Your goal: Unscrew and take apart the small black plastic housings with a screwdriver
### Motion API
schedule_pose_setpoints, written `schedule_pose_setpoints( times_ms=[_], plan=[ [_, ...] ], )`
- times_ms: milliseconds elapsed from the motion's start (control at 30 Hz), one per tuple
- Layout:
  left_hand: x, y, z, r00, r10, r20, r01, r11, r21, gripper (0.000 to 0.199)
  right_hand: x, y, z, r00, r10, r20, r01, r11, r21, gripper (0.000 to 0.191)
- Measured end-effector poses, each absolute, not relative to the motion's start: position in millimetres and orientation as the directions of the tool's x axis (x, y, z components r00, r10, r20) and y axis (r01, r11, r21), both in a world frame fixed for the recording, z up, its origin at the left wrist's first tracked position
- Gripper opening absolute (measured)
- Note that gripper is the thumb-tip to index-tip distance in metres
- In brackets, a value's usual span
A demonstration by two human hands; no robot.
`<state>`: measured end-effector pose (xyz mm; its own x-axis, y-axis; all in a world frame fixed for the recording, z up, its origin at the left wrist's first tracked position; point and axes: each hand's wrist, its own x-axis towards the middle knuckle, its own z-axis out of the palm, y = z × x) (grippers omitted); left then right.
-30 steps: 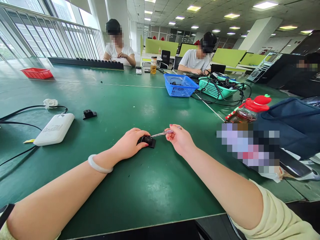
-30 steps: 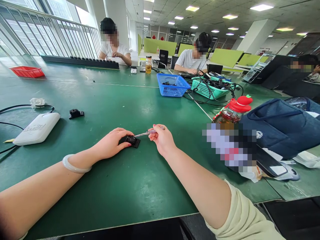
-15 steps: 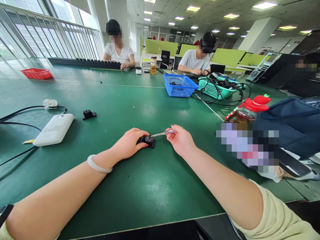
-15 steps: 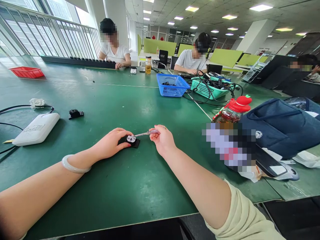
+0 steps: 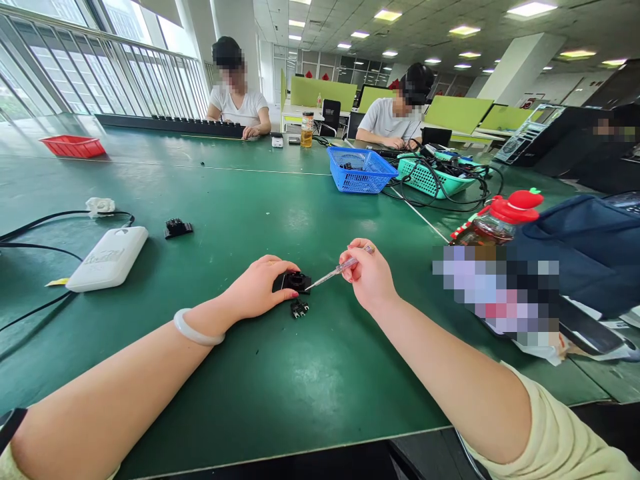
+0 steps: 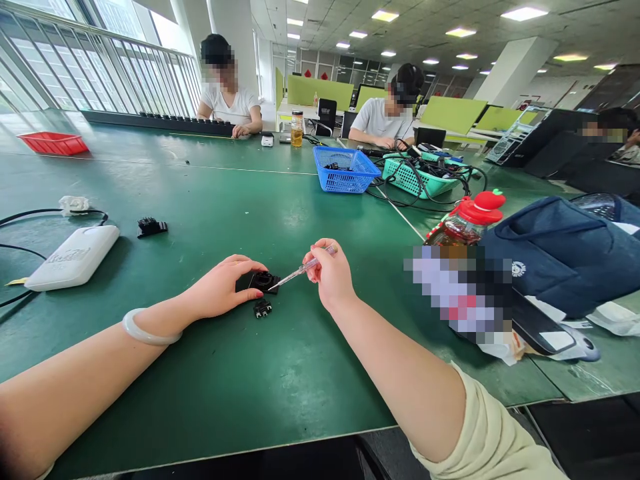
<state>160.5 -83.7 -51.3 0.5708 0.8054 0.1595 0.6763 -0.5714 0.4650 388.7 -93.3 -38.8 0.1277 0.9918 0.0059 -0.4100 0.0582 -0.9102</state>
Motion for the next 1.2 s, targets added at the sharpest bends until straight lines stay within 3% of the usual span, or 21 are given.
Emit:
schedule_pose_setpoints(
  times_ms=[367, 500, 667, 867, 1000, 1200],
  plan=[
    [161.3, -85.0, -50.0, 0.589, 0.788, 0.182, 0.668, -0.601, 0.439, 0.035, 381.5, -113.0, -43.6, -0.073, 0.919, 0.388, 0.062, 0.393, -0.918, 0.023],
    [161.4, -84.3, -50.3, 0.584, 0.788, 0.195, 0.663, -0.602, 0.445, 0.036, 381.5, -118.8, -42.5, -0.042, 0.877, 0.479, 0.028, 0.480, -0.877, 0.032],
    [161.1, -84.1, -51.0, 0.586, 0.786, 0.197, 0.666, -0.606, 0.435, 0.038, 382.5, -120.3, -41.5, 0.018, 0.830, 0.557, 0.034, 0.556, -0.830, 0.030],
    [161.0, -84.3, -51.9, 0.583, 0.783, 0.215, 0.657, -0.611, 0.442, 0.037, 377.9, -118.4, -40.4, -0.199, 0.823, 0.532, 0.158, 0.562, -0.812, 0.022],
    [160.4, -84.3, -52.5, 0.587, 0.776, 0.233, 0.650, -0.623, 0.436, 0.037, 378.8, -118.5, -40.4, -0.276, 0.772, 0.573, 0.221, 0.631, -0.744, 0.029],
    [160.8, -84.9, -50.6, 0.582, 0.780, 0.230, 0.650, -0.616, 0.445, 0.037, 383.4, -122.1, -38.6, -0.064, 0.749, 0.659, 0.221, 0.655, -0.723, 0.024]
  ],
)
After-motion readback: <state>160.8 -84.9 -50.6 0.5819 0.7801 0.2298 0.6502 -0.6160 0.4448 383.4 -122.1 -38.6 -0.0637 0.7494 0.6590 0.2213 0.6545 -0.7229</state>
